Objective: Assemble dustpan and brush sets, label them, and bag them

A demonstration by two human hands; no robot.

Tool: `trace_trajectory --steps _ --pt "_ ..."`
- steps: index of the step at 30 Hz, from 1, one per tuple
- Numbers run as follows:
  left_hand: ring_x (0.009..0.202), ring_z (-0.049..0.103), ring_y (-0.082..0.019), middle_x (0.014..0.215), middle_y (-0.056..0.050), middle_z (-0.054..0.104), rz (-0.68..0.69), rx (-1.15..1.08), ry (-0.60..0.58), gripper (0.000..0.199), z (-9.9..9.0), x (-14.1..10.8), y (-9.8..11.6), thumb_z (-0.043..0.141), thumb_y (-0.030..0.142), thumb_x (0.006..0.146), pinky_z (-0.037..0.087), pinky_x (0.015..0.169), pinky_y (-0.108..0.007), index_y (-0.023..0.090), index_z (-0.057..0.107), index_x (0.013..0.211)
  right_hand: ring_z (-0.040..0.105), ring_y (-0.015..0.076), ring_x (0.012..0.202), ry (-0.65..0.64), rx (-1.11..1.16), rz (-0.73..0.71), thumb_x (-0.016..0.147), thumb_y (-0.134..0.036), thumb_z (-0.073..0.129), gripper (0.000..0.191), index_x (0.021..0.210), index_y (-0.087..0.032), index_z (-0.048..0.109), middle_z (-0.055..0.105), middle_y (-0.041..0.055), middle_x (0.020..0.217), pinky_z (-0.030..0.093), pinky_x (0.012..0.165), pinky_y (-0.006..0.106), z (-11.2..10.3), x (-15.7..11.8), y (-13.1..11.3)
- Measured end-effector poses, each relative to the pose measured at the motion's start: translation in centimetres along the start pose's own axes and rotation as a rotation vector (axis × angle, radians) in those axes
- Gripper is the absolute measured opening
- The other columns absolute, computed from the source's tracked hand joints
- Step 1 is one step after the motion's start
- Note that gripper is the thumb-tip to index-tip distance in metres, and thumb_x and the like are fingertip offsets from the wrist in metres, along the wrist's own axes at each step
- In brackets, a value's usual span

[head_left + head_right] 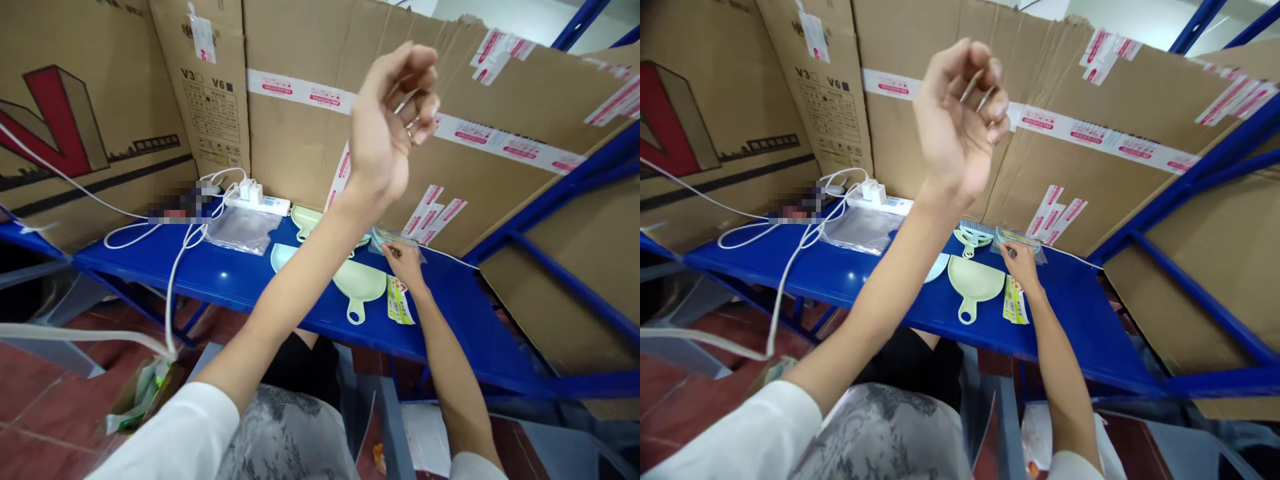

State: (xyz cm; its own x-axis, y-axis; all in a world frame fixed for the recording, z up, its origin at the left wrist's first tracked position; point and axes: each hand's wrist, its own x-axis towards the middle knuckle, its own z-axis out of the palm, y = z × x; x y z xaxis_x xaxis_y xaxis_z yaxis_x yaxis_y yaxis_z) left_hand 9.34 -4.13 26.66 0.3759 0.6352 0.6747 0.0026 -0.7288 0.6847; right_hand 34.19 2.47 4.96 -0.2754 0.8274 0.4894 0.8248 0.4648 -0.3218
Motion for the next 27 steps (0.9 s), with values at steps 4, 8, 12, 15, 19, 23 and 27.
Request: trace_trajectory --steps 4,8,12,15,19,23,27 --pt "0.099 0.081 -0.019 0.097 -0.002 0.068 0.092 -0.024 0.332 0.062 -0.9 -0.2 -3.9 0.029 0.045 0.114 0.039 0.06 -0.012 0.006 0.061 0.078 0.066 0.027 0.073 0.021 0.008 -0.013 0.104 -0.052 0.049 0.044 0.097 -0.023 0.082 0.081 0.01 0.089 0.053 0.077 0.04 0.1 -0.5 0.0" --pt "0.06 0.063 -0.008 0.075 -0.001 0.066 0.011 0.062 0.339 0.022 -6.7 -4.9 -13.4 0.07 0.031 0.1 0.045 0.052 -0.017 0.014 0.066 0.085 0.07 0.0267 0.082 -0.02 -0.01 -0.073 0.105 -0.043 0.051 0.04 0.116 -0.022 0.083 0.081 0.0111 0.103 0.054 0.082 0.04 0.2 -1.0 -0.5" --pt "0.064 0.06 -0.011 0.077 -0.003 0.07 -0.206 0.32 0.378 0.015 -11.5 -9.6 -21.2 0.066 0.029 0.089 0.044 0.058 -0.023 0.016 0.068 0.082 0.072 0.0299 0.105 -0.132 -0.254 -0.229 0.109 -0.029 0.044 0.045 0.139 -0.022 0.078 0.075 0.0158 0.131 0.052 0.081 0.038 -0.2 0.1 -2.0" --pt "0.074 0.063 -0.016 0.081 -0.005 0.072 -0.195 0.526 0.32 0.018 -12.1 -12.2 -23.6 0.062 0.029 0.09 0.046 0.068 -0.027 0.016 0.07 0.081 0.072 0.0312 0.11 -0.303 -0.454 -0.313 0.105 -0.016 0.046 0.056 0.155 -0.028 0.067 0.063 0.0162 0.153 0.049 0.077 0.036 0.3 2.4 -3.4" --pt "0.076 0.062 -0.018 0.083 -0.005 0.07 -0.133 0.761 0.275 0.016 -11.0 -14.7 -24.0 0.059 0.026 0.094 0.044 0.074 -0.03 0.018 0.069 0.083 0.076 0.0314 0.105 -0.492 -0.595 -0.362 0.097 -0.004 0.049 0.067 0.155 -0.033 0.066 0.056 0.0177 0.162 0.05 0.078 0.037 2.3 5.0 -4.7" --pt "0.079 0.062 -0.02 0.085 -0.006 0.069 -0.054 0.885 0.216 0.016 -10.2 -15.7 -23.8 0.057 0.022 0.098 0.043 0.077 -0.033 0.018 0.068 0.087 0.078 0.0302 0.102 -0.474 -0.54 -0.347 0.1 -0.006 0.049 0.051 0.139 -0.024 0.076 0.068 0.018 0.151 0.053 0.082 0.038 3.8 6.0 -4.8" --pt "0.087 0.064 -0.023 0.091 -0.009 0.069 0.059 0.924 0.237 0.022 -10.1 -15.6 -23.9 0.051 0.024 0.104 0.047 0.081 -0.036 0.018 0.068 0.092 0.078 0.0305 0.109 -0.265 -0.384 -0.335 0.102 -0.011 0.05 0.038 0.129 -0.017 0.077 0.079 0.0173 0.131 0.058 0.092 0.039 3.0 6.7 -3.1"
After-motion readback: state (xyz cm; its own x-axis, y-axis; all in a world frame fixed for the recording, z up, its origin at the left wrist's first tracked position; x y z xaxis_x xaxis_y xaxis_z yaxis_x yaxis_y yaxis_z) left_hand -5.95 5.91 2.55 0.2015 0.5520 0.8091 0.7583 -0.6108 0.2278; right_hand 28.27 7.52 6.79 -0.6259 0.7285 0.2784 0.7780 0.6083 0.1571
